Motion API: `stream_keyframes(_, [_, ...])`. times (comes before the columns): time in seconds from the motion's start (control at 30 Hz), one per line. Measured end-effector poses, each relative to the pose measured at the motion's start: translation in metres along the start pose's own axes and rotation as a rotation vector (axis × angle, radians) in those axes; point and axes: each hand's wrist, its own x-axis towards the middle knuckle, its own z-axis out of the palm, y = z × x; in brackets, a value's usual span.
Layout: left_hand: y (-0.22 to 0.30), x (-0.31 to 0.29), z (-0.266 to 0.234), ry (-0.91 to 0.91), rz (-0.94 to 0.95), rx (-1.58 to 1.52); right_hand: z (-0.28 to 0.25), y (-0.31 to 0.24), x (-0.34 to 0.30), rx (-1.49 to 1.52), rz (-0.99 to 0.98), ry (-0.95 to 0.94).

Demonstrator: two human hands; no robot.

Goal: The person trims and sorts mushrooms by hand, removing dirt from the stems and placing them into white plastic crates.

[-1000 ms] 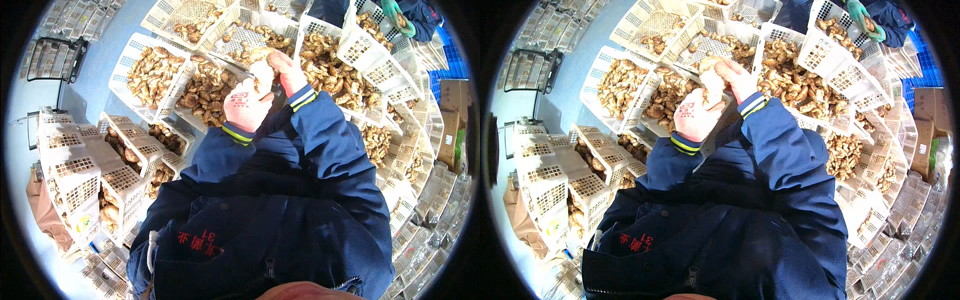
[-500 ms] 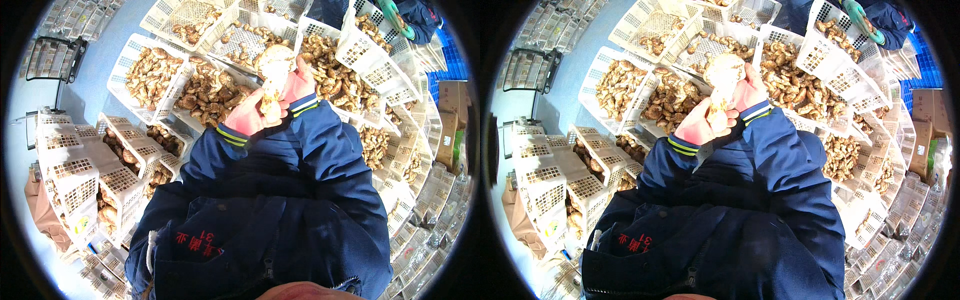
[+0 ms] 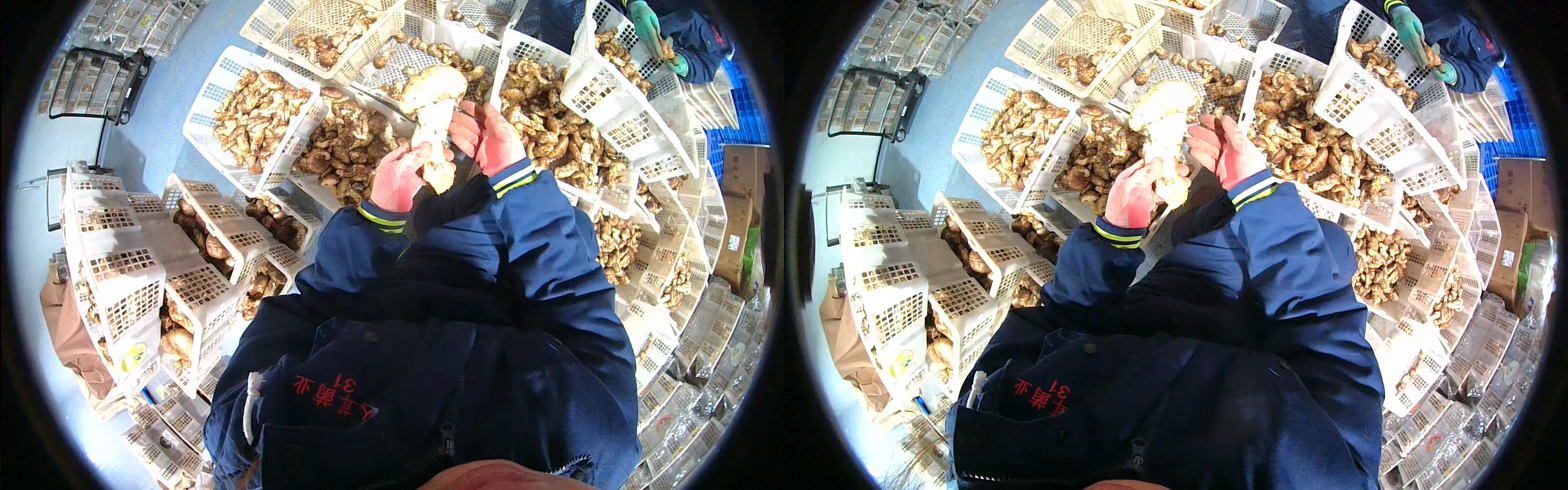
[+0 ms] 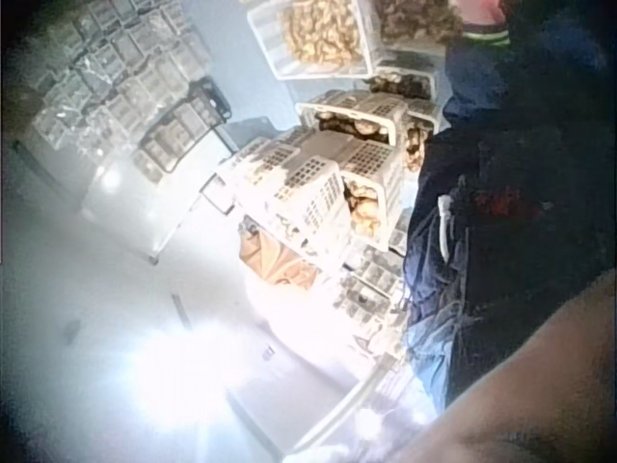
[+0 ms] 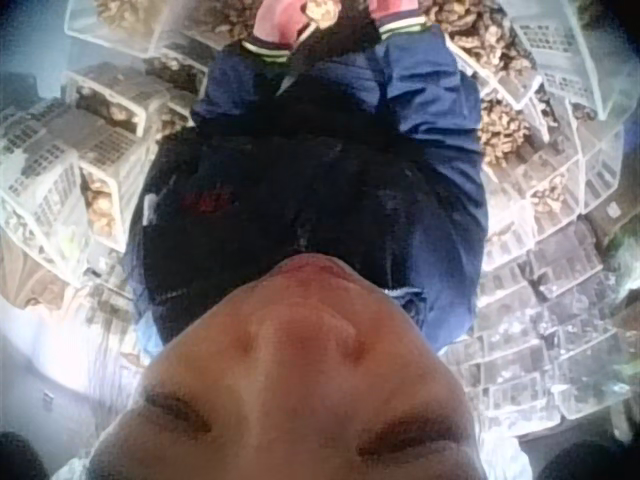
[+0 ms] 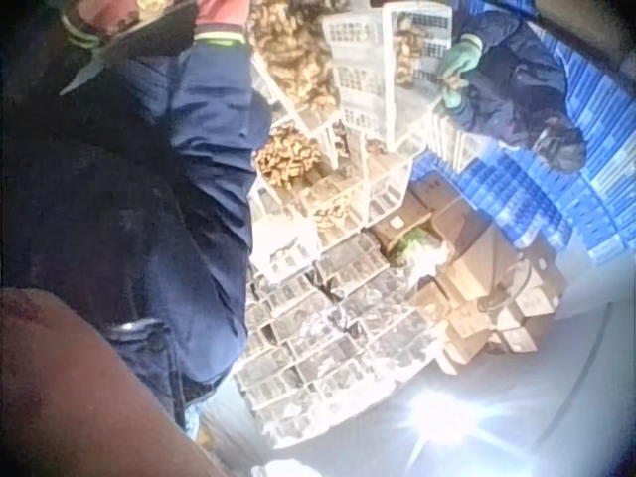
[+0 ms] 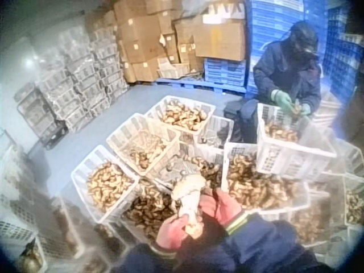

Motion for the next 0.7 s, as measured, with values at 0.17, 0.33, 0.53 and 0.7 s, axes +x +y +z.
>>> stream_keyframes(0.17, [0.008, 0.001, 0.002, 0.059, 0.017, -0.116, 0.009, 0.004, -0.024, -0.254, -0.011, 0.080])
stream_keyframes(0.33, [-0.003, 0.011, -0.022, -0.028, 0.330, 0.399, 0.056, 0.020, -0.059, -0.727, -0.048, 0.004])
stream_keyframes(0.53, [-0.006, 0.014, -0.015, 0.100, 0.159, -0.106, 0.068, 0.029, -0.056, -1.346, -0.357, 0.008])
stream_keyframes(0.7, [-0.003, 0.014, -0.009, 0.085, 0.168, -0.233, 0.067, 0.036, -0.053, -1.517, -0.496, 0.125])
